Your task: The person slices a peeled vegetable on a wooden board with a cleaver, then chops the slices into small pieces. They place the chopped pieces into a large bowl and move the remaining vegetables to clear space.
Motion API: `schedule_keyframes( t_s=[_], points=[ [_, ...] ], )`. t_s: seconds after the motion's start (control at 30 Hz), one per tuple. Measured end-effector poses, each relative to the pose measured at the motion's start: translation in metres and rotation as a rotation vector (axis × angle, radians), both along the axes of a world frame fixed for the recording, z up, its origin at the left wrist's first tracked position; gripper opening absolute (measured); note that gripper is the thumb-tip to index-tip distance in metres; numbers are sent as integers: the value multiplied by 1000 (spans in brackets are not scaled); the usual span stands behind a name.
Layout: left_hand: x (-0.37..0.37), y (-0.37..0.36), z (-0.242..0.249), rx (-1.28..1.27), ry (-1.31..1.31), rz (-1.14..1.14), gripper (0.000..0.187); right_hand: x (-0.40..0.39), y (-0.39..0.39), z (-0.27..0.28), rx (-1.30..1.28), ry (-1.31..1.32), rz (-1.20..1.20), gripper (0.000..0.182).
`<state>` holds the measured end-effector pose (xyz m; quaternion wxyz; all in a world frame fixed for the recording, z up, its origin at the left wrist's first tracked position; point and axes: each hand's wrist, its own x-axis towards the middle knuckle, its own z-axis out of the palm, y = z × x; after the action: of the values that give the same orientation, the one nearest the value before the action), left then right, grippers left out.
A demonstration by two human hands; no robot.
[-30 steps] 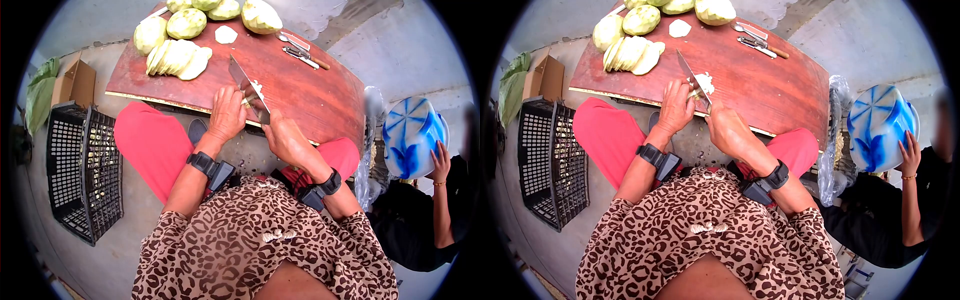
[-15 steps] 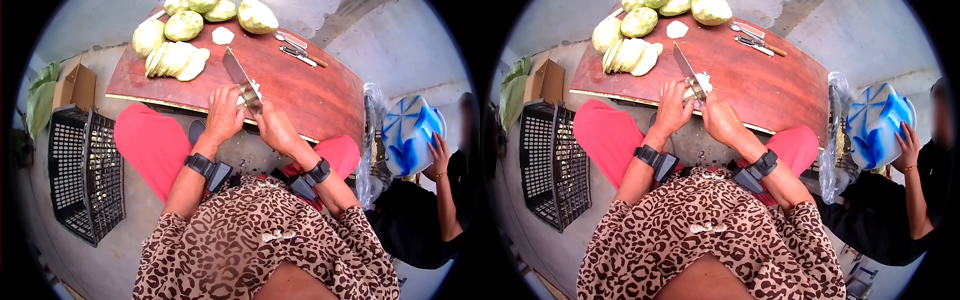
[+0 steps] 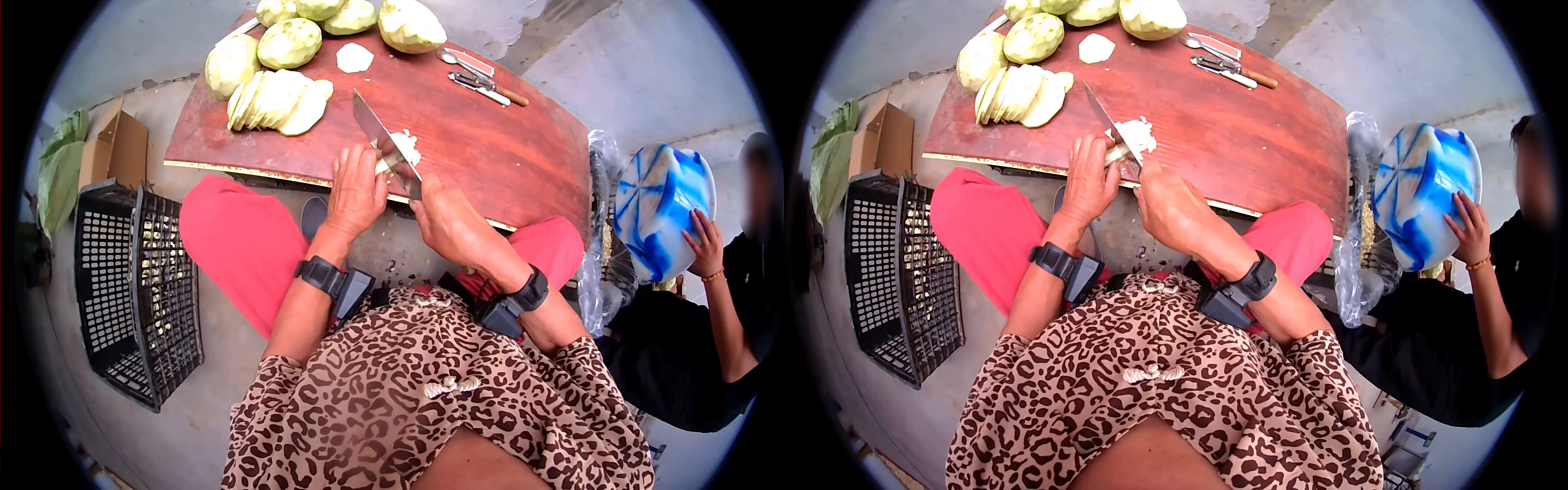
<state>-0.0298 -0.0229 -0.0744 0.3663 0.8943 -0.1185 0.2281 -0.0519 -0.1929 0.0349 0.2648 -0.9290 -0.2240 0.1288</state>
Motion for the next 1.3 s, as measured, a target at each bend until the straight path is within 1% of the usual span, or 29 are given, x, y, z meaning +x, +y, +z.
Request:
schedule_keyframes(
  t_s=[0.07, 0.17, 0.3, 0.4, 0.5, 0.6, 0.8, 1.0, 1.17, 1.3],
  points=[
    [1, 0, 1, -3, -10, -3, 34, 4, 3, -2, -7, 0, 2, 17],
    [0, 1, 1, -10, -9, -10, 34, 17, 7, -34, 24, -60, 9, 17],
    [0, 3, 4, -26, -32, -37, 35, 19, 11, -44, 41, -82, -31, 20],
    [0, 4, 1, -48, -41, -56, 37, 20, 5, -40, 52, -62, -40, 22],
    [-3, 2, 4, -59, -97, -13, 39, 16, 5, -27, 65, -59, -50, 22],
    [-7, 1, 6, -3, -102, 58, 41, 9, 5, -13, 60, -64, -52, 21],
    [-7, 2, 1, 13, 12, 59, 35, -1, 2, -2, -14, -14, 4, 20],
    [-3, 6, 0, 11, -47, 51, 31, -1, 0, -4, 33, -45, 21, 23],
    [-3, 7, 1, 6, -39, 47, 29, 0, -1, -7, 61, -75, 46, 23],
    [-3, 7, 1, 0, -46, 44, 30, 1, 5, 2, 21, -3, 16, 18]
  ],
)
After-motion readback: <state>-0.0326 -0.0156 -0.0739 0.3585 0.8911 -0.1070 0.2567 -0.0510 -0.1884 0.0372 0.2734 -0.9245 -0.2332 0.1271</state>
